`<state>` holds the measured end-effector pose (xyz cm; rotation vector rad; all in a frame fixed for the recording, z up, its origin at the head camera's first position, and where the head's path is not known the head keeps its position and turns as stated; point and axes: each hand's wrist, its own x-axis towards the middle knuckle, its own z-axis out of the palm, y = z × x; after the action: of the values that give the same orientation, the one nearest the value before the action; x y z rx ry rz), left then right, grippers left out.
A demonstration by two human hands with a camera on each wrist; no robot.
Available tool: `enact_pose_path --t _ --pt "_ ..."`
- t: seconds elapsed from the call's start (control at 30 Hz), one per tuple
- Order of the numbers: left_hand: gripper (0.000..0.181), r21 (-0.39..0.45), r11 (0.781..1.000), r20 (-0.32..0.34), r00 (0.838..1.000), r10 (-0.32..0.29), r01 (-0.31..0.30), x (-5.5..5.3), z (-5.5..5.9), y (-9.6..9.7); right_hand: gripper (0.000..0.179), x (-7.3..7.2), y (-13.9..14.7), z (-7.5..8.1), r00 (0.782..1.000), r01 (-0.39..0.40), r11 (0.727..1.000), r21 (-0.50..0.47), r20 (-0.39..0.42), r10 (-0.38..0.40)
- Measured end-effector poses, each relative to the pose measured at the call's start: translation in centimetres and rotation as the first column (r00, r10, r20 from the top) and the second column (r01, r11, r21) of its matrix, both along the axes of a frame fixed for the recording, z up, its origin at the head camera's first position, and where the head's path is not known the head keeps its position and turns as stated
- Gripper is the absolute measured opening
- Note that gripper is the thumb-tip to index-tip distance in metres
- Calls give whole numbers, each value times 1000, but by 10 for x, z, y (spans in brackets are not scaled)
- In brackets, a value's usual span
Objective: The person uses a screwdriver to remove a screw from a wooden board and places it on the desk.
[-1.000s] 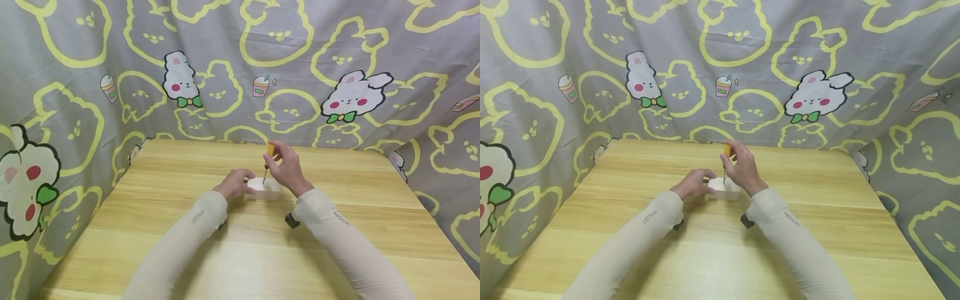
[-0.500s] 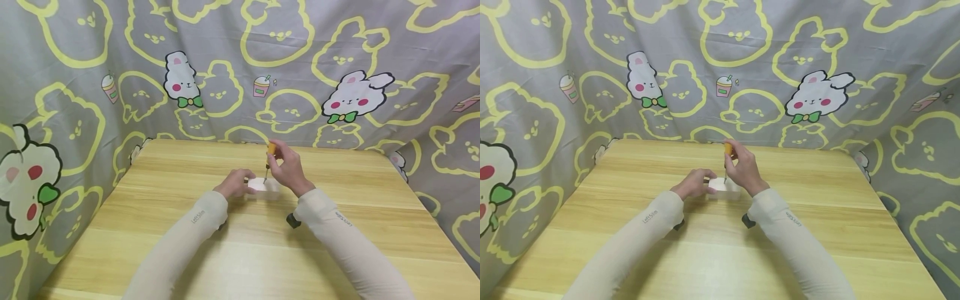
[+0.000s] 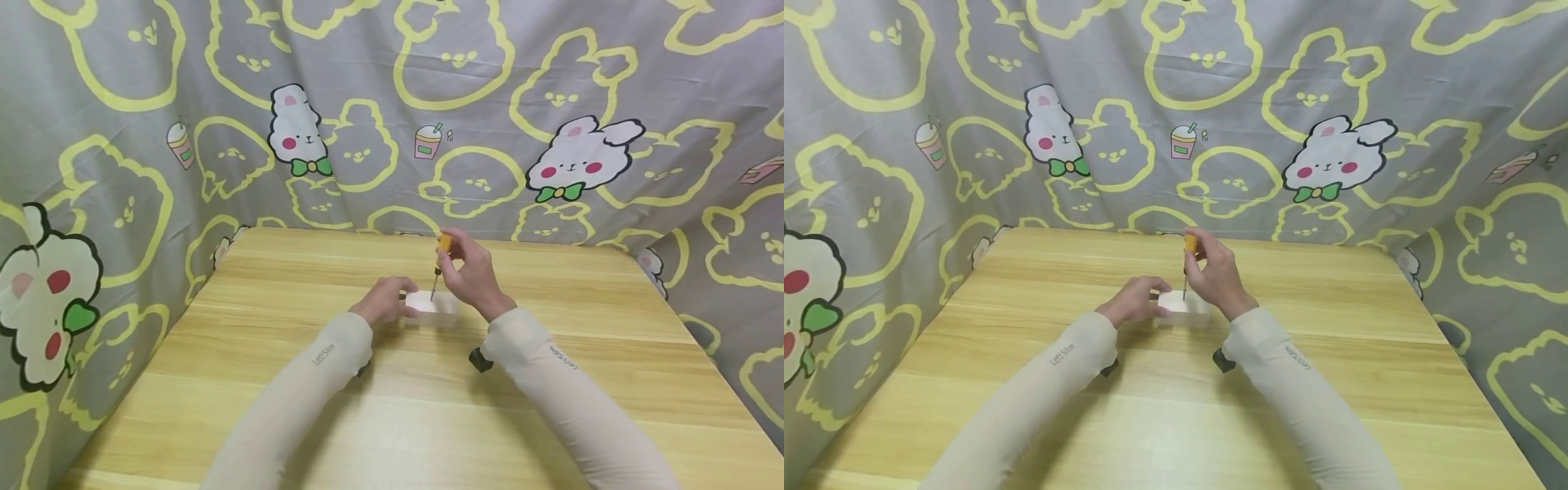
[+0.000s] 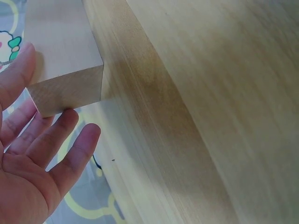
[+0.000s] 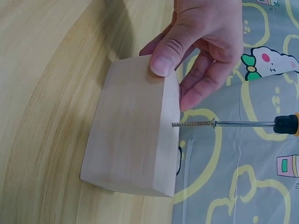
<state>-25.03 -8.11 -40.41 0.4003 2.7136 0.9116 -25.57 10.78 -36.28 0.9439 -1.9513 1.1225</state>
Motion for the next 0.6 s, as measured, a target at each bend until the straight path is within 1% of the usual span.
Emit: enact_pose_path --t 0.33,0.6 --pt "54 8 1000 -6 1000 -12 12 2 0 0 37 1 2 1 1000 -6 1000 8 5 6" --pt "55 11 1000 5 1000 2 -2 3 1 1 37 3 4 7 1000 0 1000 18 7 0"
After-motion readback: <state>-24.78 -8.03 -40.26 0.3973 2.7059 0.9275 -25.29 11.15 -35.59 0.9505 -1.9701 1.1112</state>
